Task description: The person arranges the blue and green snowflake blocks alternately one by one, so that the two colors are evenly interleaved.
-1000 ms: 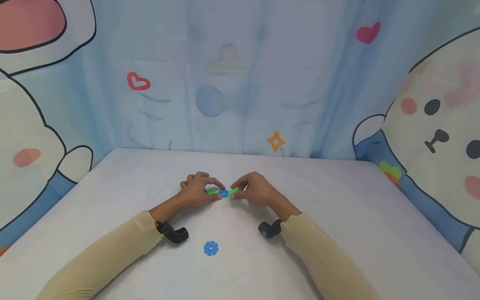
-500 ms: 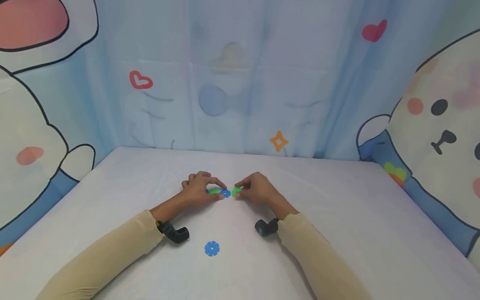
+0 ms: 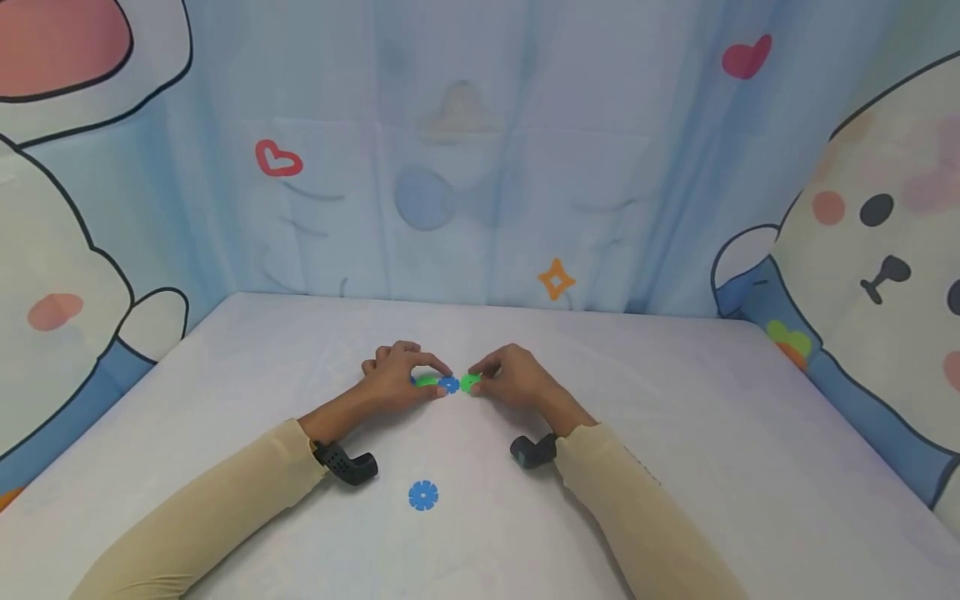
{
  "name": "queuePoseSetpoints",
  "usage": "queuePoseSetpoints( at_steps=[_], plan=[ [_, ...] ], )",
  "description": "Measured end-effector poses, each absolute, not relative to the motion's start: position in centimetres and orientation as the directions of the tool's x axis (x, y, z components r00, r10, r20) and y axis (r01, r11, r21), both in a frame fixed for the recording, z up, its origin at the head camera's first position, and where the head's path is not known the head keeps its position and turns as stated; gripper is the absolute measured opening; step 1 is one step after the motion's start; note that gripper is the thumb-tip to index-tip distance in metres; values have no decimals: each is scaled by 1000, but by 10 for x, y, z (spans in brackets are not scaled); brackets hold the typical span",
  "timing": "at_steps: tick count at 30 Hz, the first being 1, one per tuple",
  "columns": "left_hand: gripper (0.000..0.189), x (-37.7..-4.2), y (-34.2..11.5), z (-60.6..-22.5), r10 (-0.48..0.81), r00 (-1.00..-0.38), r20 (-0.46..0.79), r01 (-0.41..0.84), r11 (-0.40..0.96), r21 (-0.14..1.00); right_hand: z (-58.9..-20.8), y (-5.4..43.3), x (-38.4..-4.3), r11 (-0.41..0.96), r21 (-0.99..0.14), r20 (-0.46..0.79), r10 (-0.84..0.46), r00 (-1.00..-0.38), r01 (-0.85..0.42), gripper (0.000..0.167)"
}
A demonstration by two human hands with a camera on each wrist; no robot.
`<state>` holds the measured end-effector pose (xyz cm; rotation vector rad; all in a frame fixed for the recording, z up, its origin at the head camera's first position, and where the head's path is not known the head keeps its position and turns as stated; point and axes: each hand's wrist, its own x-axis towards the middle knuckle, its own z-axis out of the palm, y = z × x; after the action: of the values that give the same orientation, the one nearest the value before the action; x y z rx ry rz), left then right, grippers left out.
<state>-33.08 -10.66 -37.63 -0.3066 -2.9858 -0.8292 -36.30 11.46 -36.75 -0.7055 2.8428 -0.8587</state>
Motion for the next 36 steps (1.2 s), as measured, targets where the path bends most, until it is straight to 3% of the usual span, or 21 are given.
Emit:
queuePoseSetpoints(
  at_steps=[11,36],
  plan=[
    [26,-332,-106,-375,176,-981,80,192,847,496,-366,113,-359,782,-472,67,-429,-901,-407,30],
    [26,-331,-105,-375,178,-981,80,194,847,496,-365,110,-359,806,-491,19,-369,-929,-331,35]
  ],
)
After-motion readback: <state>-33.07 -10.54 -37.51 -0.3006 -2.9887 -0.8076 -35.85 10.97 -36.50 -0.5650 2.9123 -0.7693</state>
